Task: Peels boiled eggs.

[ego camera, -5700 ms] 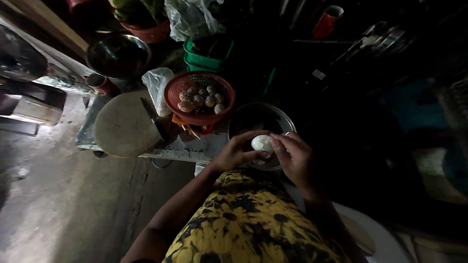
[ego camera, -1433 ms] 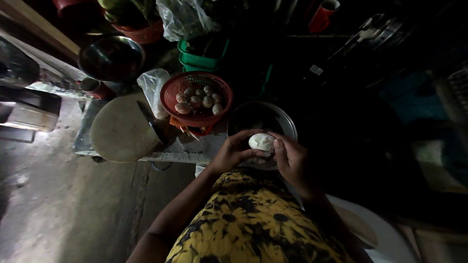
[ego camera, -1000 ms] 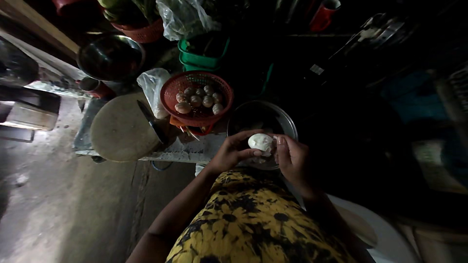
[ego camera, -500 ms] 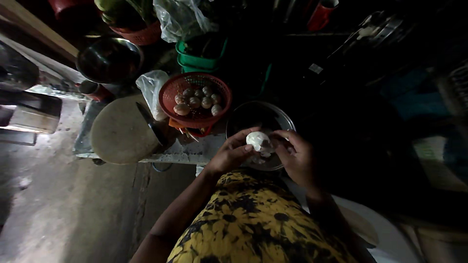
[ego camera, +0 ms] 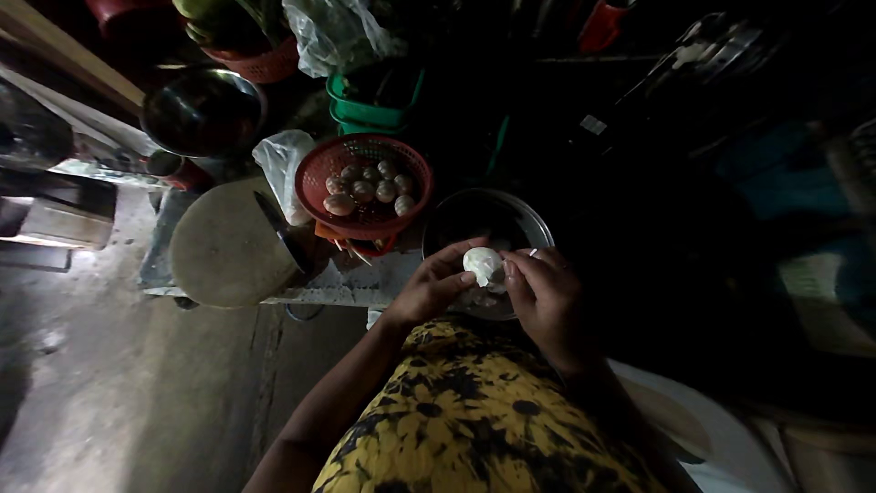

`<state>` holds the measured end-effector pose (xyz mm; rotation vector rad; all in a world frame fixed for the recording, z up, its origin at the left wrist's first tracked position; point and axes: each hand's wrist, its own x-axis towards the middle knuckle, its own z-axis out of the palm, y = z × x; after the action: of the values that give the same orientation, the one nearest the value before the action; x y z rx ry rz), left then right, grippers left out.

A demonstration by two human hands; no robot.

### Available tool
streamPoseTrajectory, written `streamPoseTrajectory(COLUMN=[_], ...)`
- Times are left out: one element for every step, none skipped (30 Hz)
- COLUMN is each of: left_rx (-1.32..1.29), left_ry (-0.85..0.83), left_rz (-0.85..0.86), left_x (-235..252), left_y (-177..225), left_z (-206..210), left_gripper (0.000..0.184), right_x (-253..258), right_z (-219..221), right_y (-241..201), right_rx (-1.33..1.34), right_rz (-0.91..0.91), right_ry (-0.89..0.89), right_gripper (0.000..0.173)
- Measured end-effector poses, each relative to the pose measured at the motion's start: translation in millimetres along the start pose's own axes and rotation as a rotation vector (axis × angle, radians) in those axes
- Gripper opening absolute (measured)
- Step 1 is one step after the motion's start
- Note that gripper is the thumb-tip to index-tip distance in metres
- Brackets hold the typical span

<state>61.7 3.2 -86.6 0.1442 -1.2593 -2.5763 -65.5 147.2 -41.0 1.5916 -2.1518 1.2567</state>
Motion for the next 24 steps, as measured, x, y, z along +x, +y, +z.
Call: streamPoseTrajectory(left_rx=[0.000, -0.001, 0.001, 0.004, 0.007, 0.014, 0.023, 0.036, 0.053, 0.072, 0.087, 0.096, 0.101, 0.106, 0.114, 0.120, 0.124, 0.126, 0.127, 0.129, 0.129, 0.134, 0.145, 0.159], left_ry=[-0.004, -0.009, -0.013, -0.023, -0.035, -0.043, -0.051, -0.059, -0.067, -0.074, -0.076, -0.082, -0.089, -0.095, -0.096, -0.098, -0.101, -0.106, -0.114, -0.121, -0.129, -0.135, -0.135, -0.132], left_rz=[0.004, 0.007, 0.007, 0.006, 0.005, 0.004, 0.003, 0.004, 0.009, 0.016, 0.022, 0.027, 0.033, 0.037, 0.040, 0.041, 0.042, 0.045, 0.049, 0.054, 0.060, 0.063, 0.066, 0.067], left_x=[0, 0, -1, -1, -1, -1, -1, 0, 0, 0, 0, 0, 0, 0, 0, -1, -1, -2, -1, -1, -1, -1, -1, -1], left_y=[0, 1, 2, 3, 4, 5, 6, 7, 8, 9, 9, 10, 10, 11, 11, 11, 12, 11, 11, 11, 11, 11, 11, 11], left_z=[-1, -1, -2, -2, -3, -3, -3, -3, -3, -3, -4, -4, -5, -5, -5, -4, -4, -4, -3, -3, -3, -3, -3, -3], left_gripper=[0.049, 0.050, 0.050, 0.050, 0.050, 0.050, 0.050, 0.050, 0.050, 0.050, 0.050, 0.050, 0.050, 0.050, 0.050, 0.050, 0.050, 0.050, 0.050, 0.049, 0.049, 0.049, 0.049, 0.049], right_x=[-1, -1, -1, -2, -2, -3, -4, -4, -4, -4, -4, -5, -5, -6, -6, -7, -7, -7, -7, -6, -5, -4, -2, -2], right_z=[-1, -2, -2, -2, -1, -1, 0, 1, 2, 4, 5, 6, 7, 7, 8, 8, 9, 8, 8, 7, 6, 5, 3, 2], right_y=[1, 1, 2, 3, 3, 3, 3, 3, 3, 3, 2, 2, 1, 1, 1, 1, 1, 1, 0, -1, -2, -3, -4, -5], right_rx=[0.037, 0.090, 0.148, 0.195, 0.227, 0.245, 0.251, 0.245, 0.222, 0.192, 0.163, 0.142, 0.128, 0.127, 0.136, 0.151, 0.169, 0.191, 0.225, 0.271, 0.325, 0.380, 0.428, 0.460], right_rz=[0.014, 0.035, 0.060, 0.081, 0.095, 0.095, 0.087, 0.073, 0.053, 0.030, 0.010, 0.001, 0.001, 0.008, 0.022, 0.039, 0.061, 0.088, 0.124, 0.171, 0.229, 0.289, 0.338, 0.359], right_ry=[-0.026, -0.055, -0.077, -0.087, -0.088, -0.081, -0.073, -0.065, -0.056, -0.046, -0.036, -0.027, -0.017, -0.011, -0.005, 0.004, 0.015, 0.020, 0.019, 0.016, 0.006, -0.005, -0.014, -0.020], right_gripper=[0.027, 0.029, 0.032, 0.033, 0.032, 0.031, 0.029, 0.028, 0.027, 0.026, 0.025, 0.024, 0.023, 0.023, 0.023, 0.023, 0.022, 0.022, 0.022, 0.022, 0.022, 0.022, 0.021, 0.021])
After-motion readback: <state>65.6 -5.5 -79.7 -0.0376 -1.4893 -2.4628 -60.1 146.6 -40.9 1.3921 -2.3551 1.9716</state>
